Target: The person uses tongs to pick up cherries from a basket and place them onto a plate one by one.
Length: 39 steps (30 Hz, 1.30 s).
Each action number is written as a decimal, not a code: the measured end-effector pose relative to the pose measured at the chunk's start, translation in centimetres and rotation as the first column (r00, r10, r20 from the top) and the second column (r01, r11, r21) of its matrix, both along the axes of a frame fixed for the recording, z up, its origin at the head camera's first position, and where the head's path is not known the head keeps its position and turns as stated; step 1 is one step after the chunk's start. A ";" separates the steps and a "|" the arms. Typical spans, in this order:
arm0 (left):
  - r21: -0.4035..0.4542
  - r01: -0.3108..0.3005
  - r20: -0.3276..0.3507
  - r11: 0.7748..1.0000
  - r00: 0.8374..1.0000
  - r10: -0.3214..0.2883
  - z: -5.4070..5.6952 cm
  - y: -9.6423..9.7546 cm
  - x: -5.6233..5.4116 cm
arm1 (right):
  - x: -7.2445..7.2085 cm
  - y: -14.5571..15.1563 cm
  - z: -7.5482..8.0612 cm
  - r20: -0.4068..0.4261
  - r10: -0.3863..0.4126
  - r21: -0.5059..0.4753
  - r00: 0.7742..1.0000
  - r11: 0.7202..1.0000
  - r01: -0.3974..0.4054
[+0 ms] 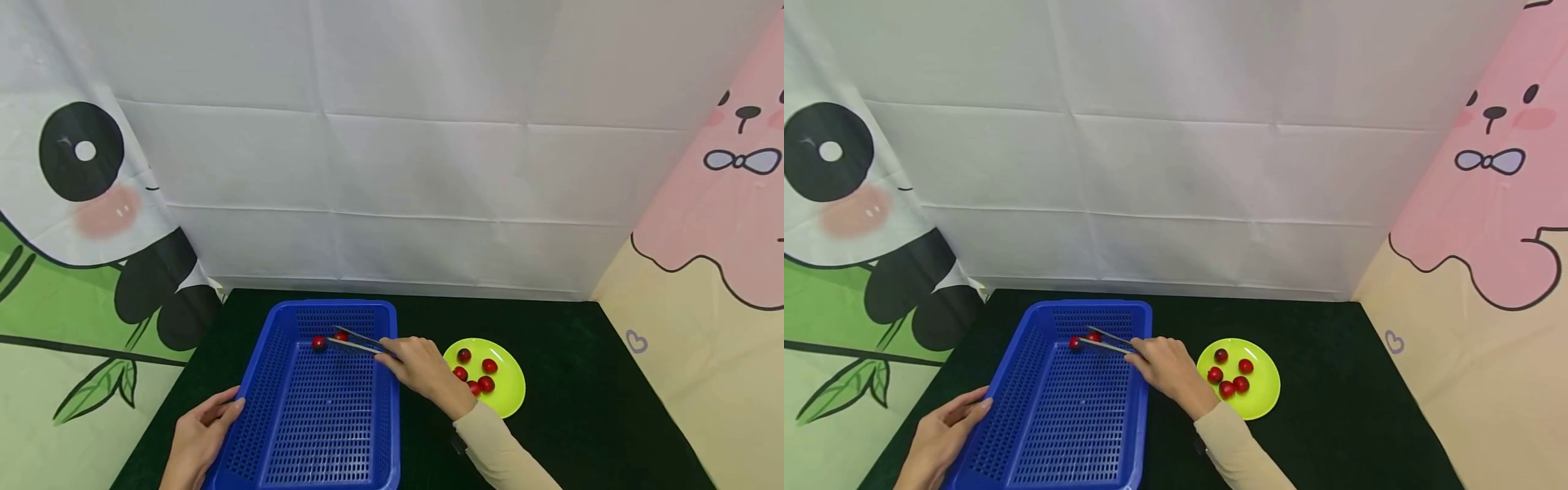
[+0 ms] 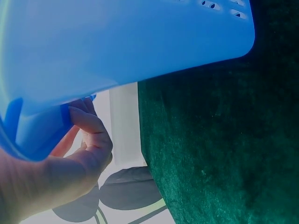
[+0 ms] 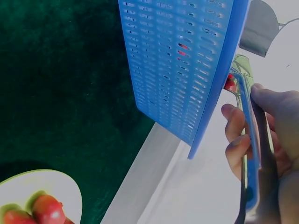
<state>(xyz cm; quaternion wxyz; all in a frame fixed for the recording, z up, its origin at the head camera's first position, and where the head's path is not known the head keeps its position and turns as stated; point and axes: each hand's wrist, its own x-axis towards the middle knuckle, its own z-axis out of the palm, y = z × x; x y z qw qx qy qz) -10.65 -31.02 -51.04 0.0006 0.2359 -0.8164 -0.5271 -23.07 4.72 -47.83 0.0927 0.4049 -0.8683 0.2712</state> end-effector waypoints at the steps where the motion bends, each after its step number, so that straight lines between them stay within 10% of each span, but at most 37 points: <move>1: 0.001 0.000 0.002 1.000 1.000 0.000 0.0 0.0 0.0 | 0.1 0.2 0.0 0.002 -0.002 -0.010 1.000 1.000 0.002; 39: 0.011 0.008 0.014 1.000 1.000 -0.008 0.0 0.0 -0.1 | 2.9 6.8 -0.9 0.034 -0.130 -0.262 0.991 0.956 0.134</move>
